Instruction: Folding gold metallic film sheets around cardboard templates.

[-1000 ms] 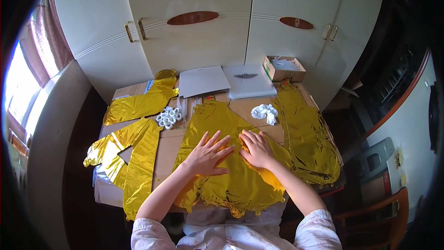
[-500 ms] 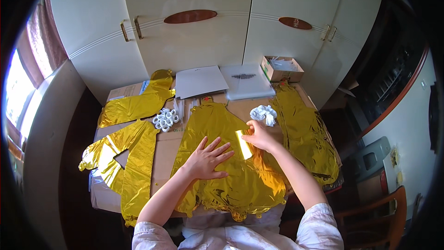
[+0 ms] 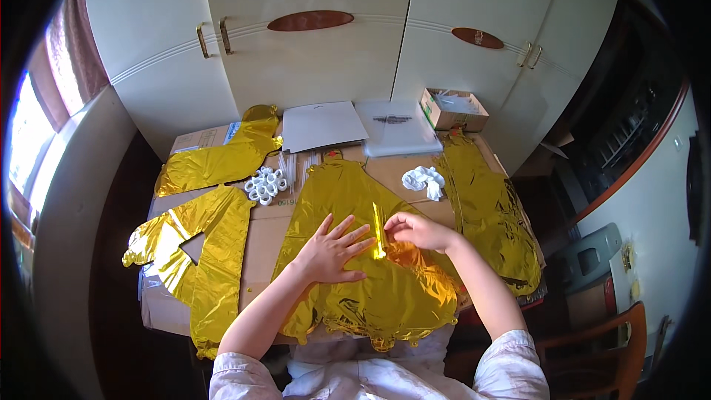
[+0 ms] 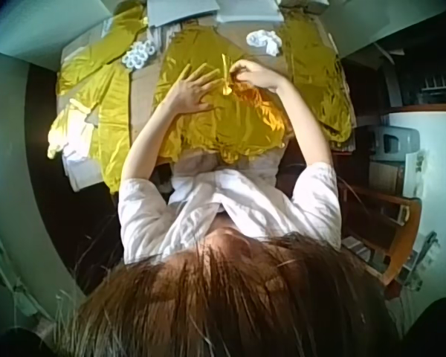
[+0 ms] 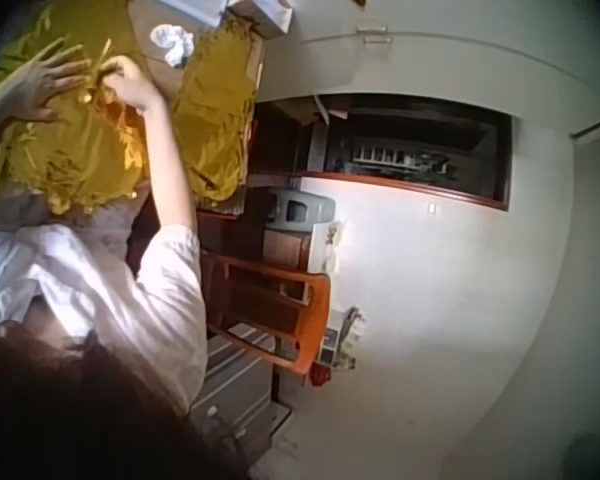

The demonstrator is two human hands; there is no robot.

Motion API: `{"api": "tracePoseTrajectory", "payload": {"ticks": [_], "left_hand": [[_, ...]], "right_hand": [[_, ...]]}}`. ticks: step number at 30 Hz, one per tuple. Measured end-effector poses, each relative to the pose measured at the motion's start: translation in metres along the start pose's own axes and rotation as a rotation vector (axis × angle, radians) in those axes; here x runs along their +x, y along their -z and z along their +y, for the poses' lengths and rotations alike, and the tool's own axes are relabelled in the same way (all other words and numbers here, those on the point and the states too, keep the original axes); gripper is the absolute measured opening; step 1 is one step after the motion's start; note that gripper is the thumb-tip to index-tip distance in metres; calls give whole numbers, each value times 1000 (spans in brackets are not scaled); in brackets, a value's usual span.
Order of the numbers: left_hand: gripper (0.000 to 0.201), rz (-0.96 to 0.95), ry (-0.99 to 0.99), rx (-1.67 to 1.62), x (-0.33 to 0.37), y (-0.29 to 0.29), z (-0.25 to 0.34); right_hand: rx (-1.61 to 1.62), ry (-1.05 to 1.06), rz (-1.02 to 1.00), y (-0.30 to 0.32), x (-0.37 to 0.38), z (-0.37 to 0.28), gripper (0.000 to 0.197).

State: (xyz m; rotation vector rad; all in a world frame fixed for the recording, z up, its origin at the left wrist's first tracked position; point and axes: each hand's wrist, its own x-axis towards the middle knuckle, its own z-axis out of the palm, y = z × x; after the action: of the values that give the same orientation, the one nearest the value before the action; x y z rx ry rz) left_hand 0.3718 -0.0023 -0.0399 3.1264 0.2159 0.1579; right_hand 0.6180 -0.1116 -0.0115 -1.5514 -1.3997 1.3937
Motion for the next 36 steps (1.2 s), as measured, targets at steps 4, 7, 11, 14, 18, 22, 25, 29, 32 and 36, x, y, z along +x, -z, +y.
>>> {"api": "tracePoseTrajectory", "payload": {"ticks": [4, 7, 11, 14, 18, 22, 25, 29, 32, 36], "left_hand": [[78, 44, -21, -37, -1, -2, -1], [78, 48, -11, -36, -1, -1, -1], [81, 22, -13, -68, 2, 4, 1], [85, 24, -6, -71, 0, 2, -2], [87, 37, -3, -53, -1, -1, -2], [82, 50, 1, -25, 1, -1, -1], [76, -23, 2, -9, 3, 8, 0], [73, 145, -30, -34, 0, -1, -3], [73, 105, -23, -30, 1, 0, -2], [73, 113, -26, 1, 1, -5, -3]], "right_hand": [[-448, 247, 168, -11, -5, 4, 66], [-701, 318, 463, -24, 3, 15, 79], [-732, 305, 737, -24, 21, 47, 80], [-603, 317, 771, -30, 24, 36, 54], [-697, 484, 622, -33, 21, 20, 15], [-782, 546, 571, -30, 23, 33, 21], [-849, 541, 568, -31, 23, 40, 23], [-893, 489, 534, -32, 23, 39, 26], [-931, 474, 514, -31, 25, 39, 30], [-1010, 391, 424, -27, 26, 33, 43]]}}
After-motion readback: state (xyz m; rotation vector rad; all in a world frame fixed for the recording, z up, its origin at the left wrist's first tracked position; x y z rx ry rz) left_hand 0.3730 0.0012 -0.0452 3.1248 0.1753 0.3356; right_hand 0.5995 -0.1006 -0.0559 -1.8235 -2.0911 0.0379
